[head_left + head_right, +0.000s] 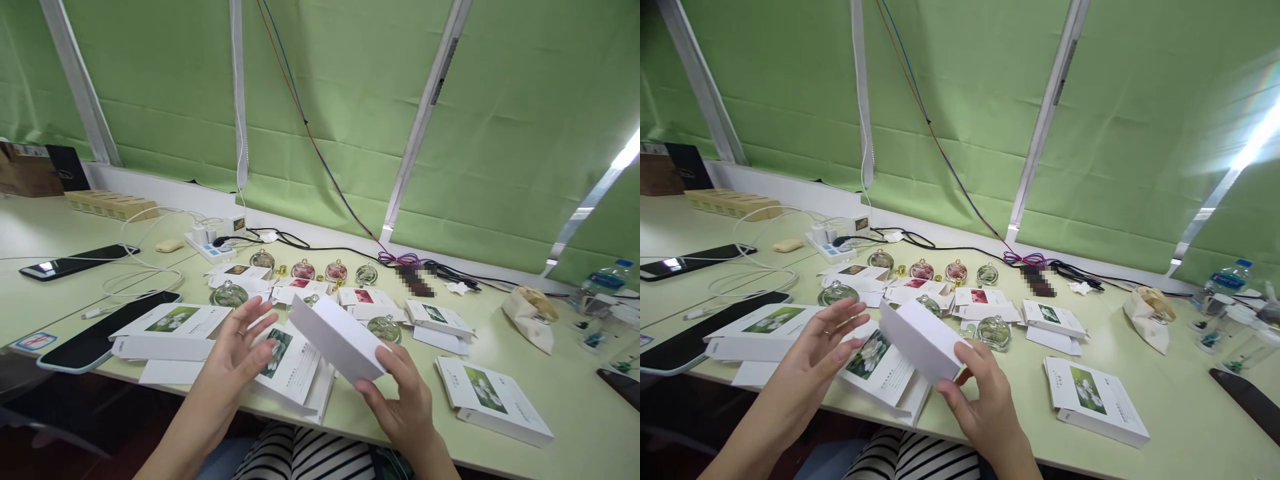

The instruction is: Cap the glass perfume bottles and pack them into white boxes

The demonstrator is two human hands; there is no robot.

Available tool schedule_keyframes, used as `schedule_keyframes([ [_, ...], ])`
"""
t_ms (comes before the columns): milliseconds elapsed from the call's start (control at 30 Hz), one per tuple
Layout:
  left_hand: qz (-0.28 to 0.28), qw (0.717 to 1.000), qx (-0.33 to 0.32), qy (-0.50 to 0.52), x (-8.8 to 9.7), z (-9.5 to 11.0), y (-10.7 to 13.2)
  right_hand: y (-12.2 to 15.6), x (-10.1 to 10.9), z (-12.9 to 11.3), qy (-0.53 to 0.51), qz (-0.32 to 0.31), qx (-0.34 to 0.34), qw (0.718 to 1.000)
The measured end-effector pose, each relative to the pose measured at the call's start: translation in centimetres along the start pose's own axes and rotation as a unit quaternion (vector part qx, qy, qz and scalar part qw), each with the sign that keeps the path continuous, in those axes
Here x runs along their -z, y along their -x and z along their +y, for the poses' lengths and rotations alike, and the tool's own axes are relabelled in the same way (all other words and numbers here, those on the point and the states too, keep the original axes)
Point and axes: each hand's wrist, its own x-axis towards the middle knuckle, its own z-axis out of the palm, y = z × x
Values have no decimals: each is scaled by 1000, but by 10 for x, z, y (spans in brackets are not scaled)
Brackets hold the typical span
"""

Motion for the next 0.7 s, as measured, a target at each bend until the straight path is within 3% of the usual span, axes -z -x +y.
schedule_keyframes([
  [100, -70, 989, 71, 113, -8, 3, 14, -4, 1, -6, 125, 44, 118, 984],
  [200, -131, 966, 134, 179, -15, 2, 27, -15, -3, -21, 140, 41, 143, 979],
  [367, -126, 953, 187, 202, -20, -4, 33, -20, -17, -30, 140, 69, 217, 964],
  [467, -130, 951, 189, 208, -19, -6, 30, -10, -21, -19, 129, 32, 241, 961],
  [533, -121, 954, 179, 207, -17, -7, 28, -3, -23, -12, 66, 8, 190, 980],
  [600, -110, 958, 162, 207, -14, -8, 26, 1, -25, -9, -22, 5, 92, 996],
  [700, -116, 960, 146, 210, -10, -7, 23, 2, -25, -14, -122, -29, -74, 989],
])
